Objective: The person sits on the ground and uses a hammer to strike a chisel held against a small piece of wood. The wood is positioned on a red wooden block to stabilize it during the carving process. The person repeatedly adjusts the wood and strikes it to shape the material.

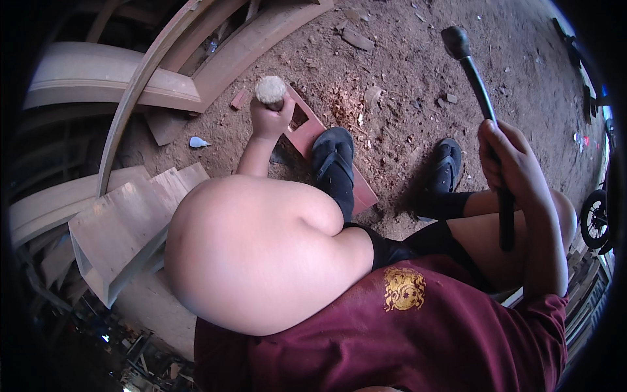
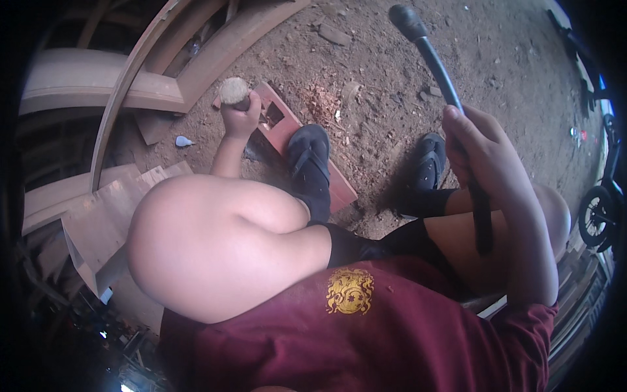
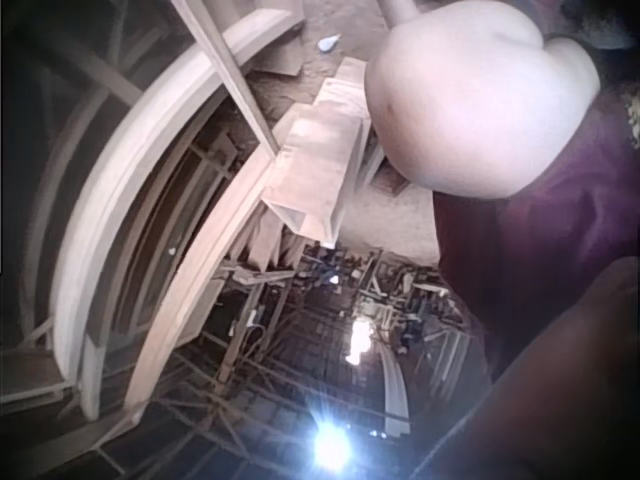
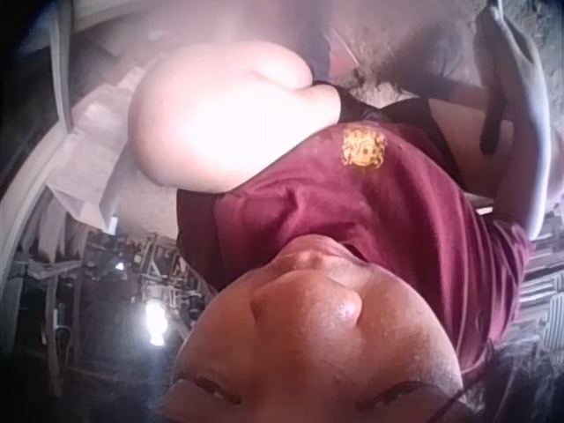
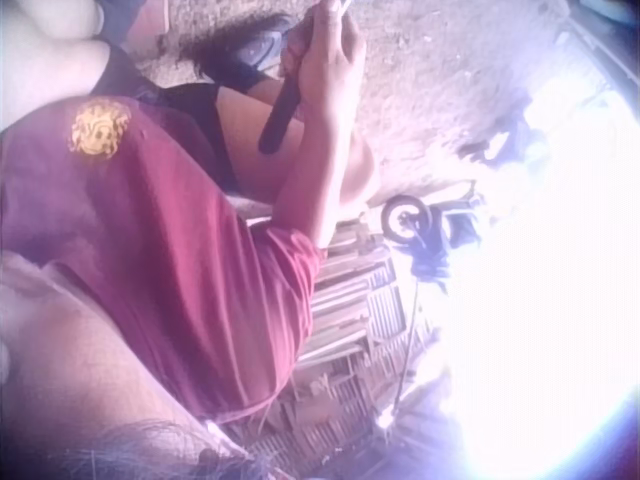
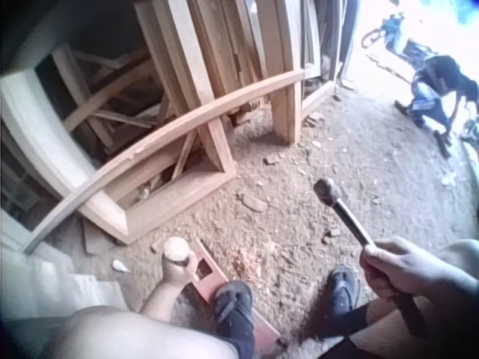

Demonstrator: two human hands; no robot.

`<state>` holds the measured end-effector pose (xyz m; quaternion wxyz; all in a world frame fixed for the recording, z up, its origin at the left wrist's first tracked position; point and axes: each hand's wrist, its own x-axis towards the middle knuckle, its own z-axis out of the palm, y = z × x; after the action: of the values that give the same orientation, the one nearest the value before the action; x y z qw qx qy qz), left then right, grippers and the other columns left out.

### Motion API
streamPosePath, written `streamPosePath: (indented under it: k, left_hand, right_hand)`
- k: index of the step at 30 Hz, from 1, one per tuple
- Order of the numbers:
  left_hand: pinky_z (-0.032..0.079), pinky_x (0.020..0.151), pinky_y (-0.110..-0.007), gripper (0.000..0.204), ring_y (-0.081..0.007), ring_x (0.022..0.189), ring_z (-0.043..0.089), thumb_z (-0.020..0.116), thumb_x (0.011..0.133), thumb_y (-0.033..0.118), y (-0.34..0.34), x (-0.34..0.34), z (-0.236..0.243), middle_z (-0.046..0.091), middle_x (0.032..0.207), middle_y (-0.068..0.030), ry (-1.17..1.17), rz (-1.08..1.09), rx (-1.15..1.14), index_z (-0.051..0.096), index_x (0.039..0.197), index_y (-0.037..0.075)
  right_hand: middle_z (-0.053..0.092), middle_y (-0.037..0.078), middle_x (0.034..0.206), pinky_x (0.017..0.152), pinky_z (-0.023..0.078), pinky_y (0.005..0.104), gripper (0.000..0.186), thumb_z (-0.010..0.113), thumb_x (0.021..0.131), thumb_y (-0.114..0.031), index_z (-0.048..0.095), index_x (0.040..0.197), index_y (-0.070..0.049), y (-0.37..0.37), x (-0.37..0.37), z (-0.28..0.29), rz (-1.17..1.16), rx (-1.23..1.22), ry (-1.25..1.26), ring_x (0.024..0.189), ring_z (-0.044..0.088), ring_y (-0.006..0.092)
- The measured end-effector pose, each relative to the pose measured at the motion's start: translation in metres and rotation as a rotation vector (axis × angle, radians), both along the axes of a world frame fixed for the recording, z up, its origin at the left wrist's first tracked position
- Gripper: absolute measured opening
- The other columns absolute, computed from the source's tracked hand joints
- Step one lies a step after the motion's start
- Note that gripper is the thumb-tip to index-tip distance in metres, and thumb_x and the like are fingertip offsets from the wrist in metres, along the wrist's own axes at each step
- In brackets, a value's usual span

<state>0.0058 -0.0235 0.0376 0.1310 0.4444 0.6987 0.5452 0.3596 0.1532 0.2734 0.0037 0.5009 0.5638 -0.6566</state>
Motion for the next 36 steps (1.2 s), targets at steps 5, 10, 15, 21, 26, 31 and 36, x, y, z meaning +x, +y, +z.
streamPosePath:
  k: [5,10,15,21,26,31,36]
  left_hand:
    - [0.046,0.052,-0.029,0.014,-0.0103,0.055,0.060,0.062,0.081,0.005,-0.004,-0.015,-0.006,0.059,0.061,0.0005,-0.087,0.111,0.003,0.056,0.068,0.005]
    - [0.044,0.051,-0.029,0.014,-0.0104,0.054,0.059,0.061,0.080,0.004,-0.012,-0.016,-0.011,0.059,0.061,0.0006,-0.109,0.127,0.033,0.057,0.067,0.005]
    - [0.046,0.052,-0.031,0.010,-0.0140,0.054,0.061,0.062,0.079,0.006,0.008,-0.011,-0.005,0.061,0.061,-0.0021,-0.049,0.093,0.044,0.058,0.071,0.003]
    - [0.045,0.052,-0.027,0.015,-0.0092,0.054,0.057,0.062,0.080,0.002,0.005,-0.007,-0.002,0.058,0.059,0.0024,0.074,0.058,-0.019,0.057,0.067,0.004]
    - [0.049,0.058,-0.029,0.005,-0.0134,0.061,0.061,0.059,0.081,0.000,-0.008,-0.005,-0.004,0.063,0.070,-0.0023,-0.036,0.034,-0.012,0.061,0.077,0.001]
    - [0.052,0.058,-0.035,0.010,-0.0198,0.061,0.066,0.067,0.078,0.012,-0.003,-0.007,-0.006,0.064,0.065,-0.0065,-0.021,0.095,0.026,0.063,0.075,0.004]
    - [0.054,0.077,-0.038,0.024,-0.0287,0.090,0.069,0.071,0.076,0.018,0.015,0.019,-0.003,0.070,0.092,-0.0146,-0.018,0.087,0.027,0.065,0.095,0.005]
  right_hand:
    - [0.049,-0.002,0.061,0.046,0.039,0.0241,0.038,0.050,0.101,-0.037,0.052,0.079,-0.005,-0.001,-0.042,0.029,0.271,0.255,-0.055,0.046,0.045,0.0071]
    - [0.042,-0.004,0.054,0.038,0.030,0.0217,0.041,0.046,0.102,-0.044,0.053,0.083,-0.008,-0.003,-0.108,0.074,0.126,0.463,0.345,0.040,0.038,0.0050]
    - [0.047,0.003,0.055,0.043,0.035,0.0278,0.046,0.043,0.102,-0.043,0.052,0.076,-0.006,-0.025,-0.147,0.109,0.008,0.815,0.546,0.044,0.044,0.0128]
    - [0.064,0.021,0.071,0.064,0.051,0.0446,0.039,0.049,0.100,-0.032,0.065,0.087,0.000,-0.056,-0.158,-0.039,0.518,0.639,0.128,0.069,0.065,0.0354]
    - [0.049,0.010,0.056,0.052,0.044,0.0384,0.047,0.048,0.101,-0.041,0.062,0.092,0.003,-0.045,-0.170,-0.003,0.536,0.740,0.238,0.050,0.052,0.0219]
    - [0.052,0.008,0.059,0.053,0.047,0.0357,0.036,0.047,0.101,-0.033,0.055,0.085,-0.001,-0.050,-0.176,0.031,0.248,0.837,0.651,0.052,0.056,0.0226]
    - [0.065,0.025,0.077,0.069,0.052,0.0490,0.051,0.047,0.099,-0.046,0.067,0.091,0.001,-0.057,-0.155,-0.065,0.651,0.611,0.048,0.076,0.066,0.0431]
